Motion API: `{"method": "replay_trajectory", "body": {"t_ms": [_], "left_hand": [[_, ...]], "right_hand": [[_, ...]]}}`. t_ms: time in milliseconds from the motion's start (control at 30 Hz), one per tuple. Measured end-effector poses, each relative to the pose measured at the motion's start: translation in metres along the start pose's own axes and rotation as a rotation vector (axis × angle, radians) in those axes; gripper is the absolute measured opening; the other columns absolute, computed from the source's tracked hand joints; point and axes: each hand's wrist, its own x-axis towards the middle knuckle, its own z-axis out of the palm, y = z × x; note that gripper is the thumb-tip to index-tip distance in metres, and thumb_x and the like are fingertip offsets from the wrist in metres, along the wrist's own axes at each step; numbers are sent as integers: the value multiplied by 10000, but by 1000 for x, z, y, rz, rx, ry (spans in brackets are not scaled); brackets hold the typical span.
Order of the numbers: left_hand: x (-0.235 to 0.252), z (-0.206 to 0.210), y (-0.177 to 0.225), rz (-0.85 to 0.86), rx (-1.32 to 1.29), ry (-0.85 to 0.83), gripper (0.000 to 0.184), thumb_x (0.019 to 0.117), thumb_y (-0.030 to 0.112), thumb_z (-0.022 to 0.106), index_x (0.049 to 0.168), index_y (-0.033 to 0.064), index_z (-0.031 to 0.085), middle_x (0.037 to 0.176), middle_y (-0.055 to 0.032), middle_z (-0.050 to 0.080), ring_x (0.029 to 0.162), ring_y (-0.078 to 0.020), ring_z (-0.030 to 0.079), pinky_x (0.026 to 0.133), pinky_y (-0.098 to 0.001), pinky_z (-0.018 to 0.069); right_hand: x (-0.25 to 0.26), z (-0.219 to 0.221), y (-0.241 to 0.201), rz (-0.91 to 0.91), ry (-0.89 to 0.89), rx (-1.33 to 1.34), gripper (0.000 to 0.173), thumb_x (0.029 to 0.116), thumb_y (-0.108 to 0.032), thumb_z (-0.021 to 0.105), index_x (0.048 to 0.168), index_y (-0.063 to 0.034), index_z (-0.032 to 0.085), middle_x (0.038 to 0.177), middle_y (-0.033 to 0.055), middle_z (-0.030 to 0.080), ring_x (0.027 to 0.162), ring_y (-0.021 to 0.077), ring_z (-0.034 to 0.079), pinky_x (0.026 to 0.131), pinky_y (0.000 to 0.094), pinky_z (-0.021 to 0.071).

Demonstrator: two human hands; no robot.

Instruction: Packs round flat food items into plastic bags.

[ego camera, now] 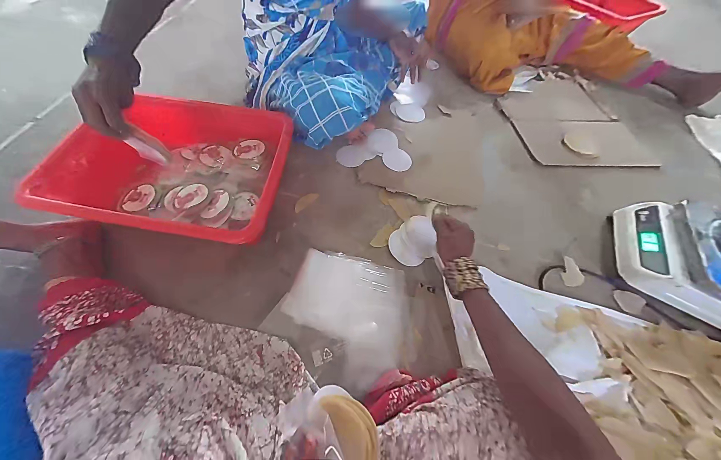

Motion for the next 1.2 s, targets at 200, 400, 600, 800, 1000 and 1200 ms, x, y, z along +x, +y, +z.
{"method": "replay_trajectory", "body": {"t_ms": [200, 400, 600, 800, 1000, 1200], "left_hand": [[-24, 21, 17, -4, -10, 48, 260, 1051, 59, 415, 1051, 151, 658, 915, 66, 744, 865, -35, 708, 828, -249, 594], [-47, 33, 25, -18, -198, -111, 92, 968, 179, 656, 1021, 157, 728, 939, 1, 759, 872, -84, 724, 828, -284, 602], [-71, 28, 22, -56, -263, -170, 103, 996, 150, 608, 1035, 112, 696, 940, -51, 756, 870, -133, 737, 815, -324, 617], [-91, 35, 22, -15, -241, -247, 82, 965, 158, 669, 1020, 127, 720, 939, -40, 760, 871, -119, 734, 826, -312, 612], [-113, 35, 20, 175, 68, -432, 205, 952, 155, 695, 1152, 130, 731, 1068, 21, 753, 964, -71, 707, 900, -286, 581], [-120, 15, 24, 222, 261, -407, 86, 926, 136, 723, 1001, 143, 763, 918, 5, 766, 847, -79, 724, 808, -286, 609]], "right_hand": [[-154, -56, -41, -231, -77, 617, 220, 1040, -146, 522, 1015, -4, 687, 902, -67, 690, 872, -51, 632, 862, 197, 535], [-318, -43, -24, -1114, -169, 12, 408, 1089, -334, 416, 1290, -127, 706, 1398, 72, 658, 1393, 263, 538, 1189, 498, 384], [-361, -48, -17, -991, -252, 170, 596, 1077, -570, 303, 1430, -194, 602, 1558, 65, 512, 1519, 272, 355, 1252, 534, 245], [-381, -61, -35, -300, -505, 557, 687, 884, -471, 676, 1408, -50, 532, 1182, 5, 712, 1031, 31, 687, 893, 280, 591], [-394, -91, -17, -463, -108, 702, 229, 842, -190, 775, 1044, -94, 724, 938, -92, 753, 842, -39, 699, 756, 167, 603], [-400, -139, 62, -462, 263, 352, 200, 842, -229, 757, 995, -103, 729, 970, -35, 745, 887, 7, 693, 786, 203, 590]]}}
